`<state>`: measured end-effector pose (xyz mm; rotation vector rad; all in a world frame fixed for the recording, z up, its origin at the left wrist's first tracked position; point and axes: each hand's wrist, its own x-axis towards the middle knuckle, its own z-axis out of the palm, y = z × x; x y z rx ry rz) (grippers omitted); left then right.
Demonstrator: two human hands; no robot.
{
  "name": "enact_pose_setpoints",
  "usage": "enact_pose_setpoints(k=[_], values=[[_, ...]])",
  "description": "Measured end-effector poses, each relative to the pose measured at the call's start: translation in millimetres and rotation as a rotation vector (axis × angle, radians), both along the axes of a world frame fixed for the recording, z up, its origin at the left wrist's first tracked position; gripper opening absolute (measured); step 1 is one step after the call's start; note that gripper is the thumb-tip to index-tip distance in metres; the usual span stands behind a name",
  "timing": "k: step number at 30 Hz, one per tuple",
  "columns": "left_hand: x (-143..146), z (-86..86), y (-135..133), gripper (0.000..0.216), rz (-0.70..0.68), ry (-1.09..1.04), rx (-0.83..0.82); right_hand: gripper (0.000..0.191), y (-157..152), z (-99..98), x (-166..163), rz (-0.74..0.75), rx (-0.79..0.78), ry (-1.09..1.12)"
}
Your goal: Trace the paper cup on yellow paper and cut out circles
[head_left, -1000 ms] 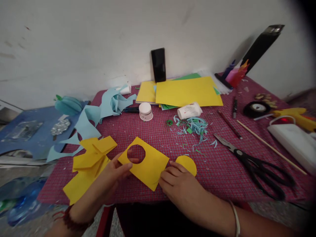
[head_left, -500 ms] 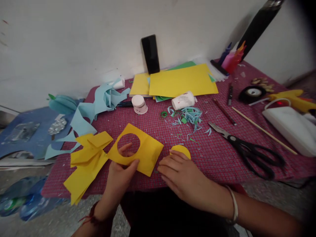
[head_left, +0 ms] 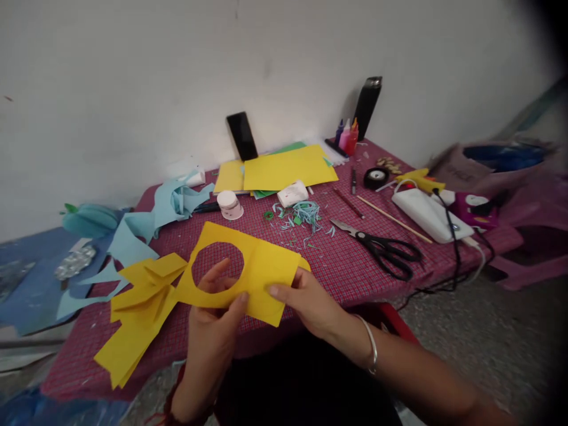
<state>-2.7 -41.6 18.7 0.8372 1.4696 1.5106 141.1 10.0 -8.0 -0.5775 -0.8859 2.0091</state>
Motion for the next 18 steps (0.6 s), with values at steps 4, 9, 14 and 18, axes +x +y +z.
enact_pose_setpoints(k=[4, 9, 14, 18], values=[[15.4, 3.8, -4.7, 0.044, 0.04, -0.241, 0.185, 0.036, -11.5, 5.5, -2.7, -0.079, -0.066, 0.061], [26.2, 7.6, -9.7, 0.041, -0.005, -0.458, 0.26, 0.036, -17.7, 12.8, 4.0, -0.125, -0.049, 0.087], [21.7, 3.1, -15.5, 0.034, -0.029, -0.359, 0.291, 0.038, -20.0, 13.9, 8.9, -0.105, -0.025, 0.057], [17.8, 0.8, -17.4, 0.031, -0.03, -0.335, 0.252, 0.039, -19.6, 10.7, 7.6, -0.107, -0.026, 0.03]])
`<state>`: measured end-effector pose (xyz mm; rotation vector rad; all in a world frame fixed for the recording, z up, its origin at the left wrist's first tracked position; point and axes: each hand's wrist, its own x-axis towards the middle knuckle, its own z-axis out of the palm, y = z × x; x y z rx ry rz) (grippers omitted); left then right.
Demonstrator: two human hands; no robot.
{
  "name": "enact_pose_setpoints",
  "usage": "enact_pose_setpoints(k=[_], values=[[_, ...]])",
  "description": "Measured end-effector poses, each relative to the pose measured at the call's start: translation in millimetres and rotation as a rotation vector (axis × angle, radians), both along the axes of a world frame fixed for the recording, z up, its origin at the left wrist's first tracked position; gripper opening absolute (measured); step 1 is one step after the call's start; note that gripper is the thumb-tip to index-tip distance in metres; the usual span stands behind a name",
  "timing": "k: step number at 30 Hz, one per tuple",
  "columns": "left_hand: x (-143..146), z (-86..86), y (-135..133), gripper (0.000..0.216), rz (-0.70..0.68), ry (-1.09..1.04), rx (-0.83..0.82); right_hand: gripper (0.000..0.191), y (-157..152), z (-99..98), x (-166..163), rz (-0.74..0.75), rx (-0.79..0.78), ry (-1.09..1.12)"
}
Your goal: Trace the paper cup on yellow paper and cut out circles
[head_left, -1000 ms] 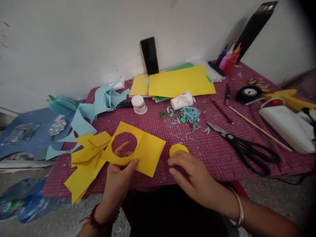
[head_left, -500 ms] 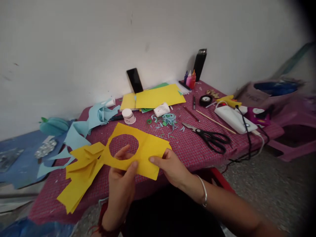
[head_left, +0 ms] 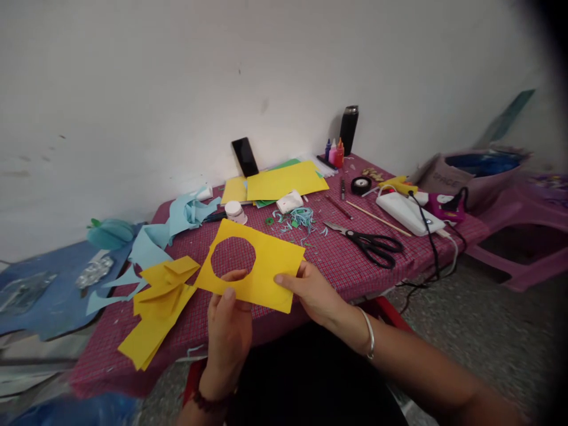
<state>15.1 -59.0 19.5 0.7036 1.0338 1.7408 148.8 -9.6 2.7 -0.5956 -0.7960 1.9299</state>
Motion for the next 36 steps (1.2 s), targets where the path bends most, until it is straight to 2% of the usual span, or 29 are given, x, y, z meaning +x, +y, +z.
enact_pose_setpoints(k=[4, 8, 10, 12, 13, 15, 18, 21, 23, 25, 29, 32, 36], values=[[-16.1, 0.2, 3.1, 0.028, 0.016, -0.057, -0.031, 0.036, 2.2, -1.4, 2.8, -0.003, -0.004, -0.023], [-45.7, 3.0, -3.3, 0.019, 0.124, -0.066, -0.001, 0.034, 5.8, -2.2, 12.2, -0.009, 0.008, -0.056], [-53.2, 10.8, -15.9, 0.01, 0.256, 0.125, -0.004, 0.033, 7.9, -2.6, 16.7, -0.023, 0.015, -0.083], [-51.1, 24.0, -32.5, 0.007, 0.405, 0.451, 0.01, 0.033, 10.1, -2.8, 19.7, -0.037, 0.028, -0.12], [-47.0, 31.6, -40.2, 0.005, 0.418, 0.637, -0.005, 0.032, 11.1, -2.6, 20.6, -0.041, 0.04, -0.14], [-36.2, 45.1, -49.5, 0.002, 0.343, 0.928, 0.0, 0.03, 12.7, -1.9, 21.1, -0.037, 0.075, -0.183], [-23.0, 52.9, -41.7, 0.007, 0.125, 1.116, 0.0, 0.025, 14.3, -1.0, 20.1, -0.012, 0.144, -0.263], [-17.7, 45.4, -17.5, 0.024, -0.129, 0.894, -0.161, 0.024, 15.7, -1.2, 19.6, 0.012, 0.197, -0.357], [-15.2, 37.5, -3.1, 0.027, -0.213, 0.701, -0.22, 0.025, 16.8, -1.5, 20.4, 0.028, 0.23, -0.411], [-12.0, 30.7, 6.0, 0.03, -0.237, 0.583, -0.231, 0.025, 17.9, -1.3, 21.7, 0.042, 0.275, -0.448], [-7.3, 20.6, 11.6, 0.031, -0.217, 0.475, -0.19, 0.024, 19.6, 0.9, 23.2, 0.052, 0.354, -0.509], [-7.7, 15.1, 11.9, 0.028, -0.201, 0.483, -0.187, 0.023, 20.0, 1.8, 22.8, 0.07, 0.409, -0.529], [-9.4, 10.4, 12.6, 0.017, -0.275, 0.587, -0.243, 0.019, 19.3, 0.5, 22.1, 0.114, 0.522, -0.518]])
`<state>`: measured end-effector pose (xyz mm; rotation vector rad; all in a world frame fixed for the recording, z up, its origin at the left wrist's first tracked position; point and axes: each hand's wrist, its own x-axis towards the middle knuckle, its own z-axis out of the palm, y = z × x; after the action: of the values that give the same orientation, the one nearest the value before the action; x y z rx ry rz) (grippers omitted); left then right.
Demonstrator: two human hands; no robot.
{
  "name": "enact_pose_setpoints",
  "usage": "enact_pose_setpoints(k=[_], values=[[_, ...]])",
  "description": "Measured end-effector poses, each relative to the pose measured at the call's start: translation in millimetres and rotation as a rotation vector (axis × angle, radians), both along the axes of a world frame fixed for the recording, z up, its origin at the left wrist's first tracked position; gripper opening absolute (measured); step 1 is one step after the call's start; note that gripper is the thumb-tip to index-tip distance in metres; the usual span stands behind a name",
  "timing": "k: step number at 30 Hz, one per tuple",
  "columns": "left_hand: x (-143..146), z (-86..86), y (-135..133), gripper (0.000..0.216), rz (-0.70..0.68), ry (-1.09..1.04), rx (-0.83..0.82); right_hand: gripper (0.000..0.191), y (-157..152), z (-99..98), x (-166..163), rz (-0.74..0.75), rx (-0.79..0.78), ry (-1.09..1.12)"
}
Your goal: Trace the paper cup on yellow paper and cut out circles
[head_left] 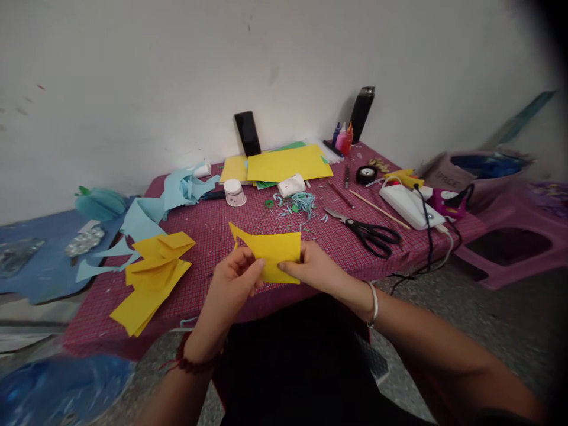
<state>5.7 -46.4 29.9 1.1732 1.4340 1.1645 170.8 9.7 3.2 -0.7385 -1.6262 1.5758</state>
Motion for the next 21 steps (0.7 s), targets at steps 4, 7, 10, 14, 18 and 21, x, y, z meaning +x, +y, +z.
enact_pose_setpoints(k=[4, 7, 10, 14, 18, 21], values=[[0.7, -5.6, 0.7, 0.021, 0.02, 0.004, -0.016, 0.018, -1.5, 1.0, 1.0, 0.026, -0.017, -0.017], [0.9, -8.6, 1.0, 0.023, 0.089, -0.04, 0.021, 0.019, -0.8, 5.1, 4.5, 0.013, -0.06, 0.046], [-1.1, -8.5, 0.8, 0.022, 0.159, -0.089, 0.051, 0.018, 3.0, 9.0, 11.8, -0.103, -0.042, 0.118], [-6.3, -9.9, -1.5, 0.021, 0.2, -0.135, 0.074, 0.02, 8.6, 10.2, 22.1, -0.229, 0.002, 0.143], [-9.1, -11.8, -4.0, 0.022, 0.184, -0.079, 0.088, 0.024, 6.4, 9.0, 19.7, -0.119, -0.056, 0.14], [-5.4, -4.1, -4.0, 0.024, 0.135, 0.076, 0.088, 0.029, 2.7, 5.8, 7.1, 0.044, -0.166, 0.156]])
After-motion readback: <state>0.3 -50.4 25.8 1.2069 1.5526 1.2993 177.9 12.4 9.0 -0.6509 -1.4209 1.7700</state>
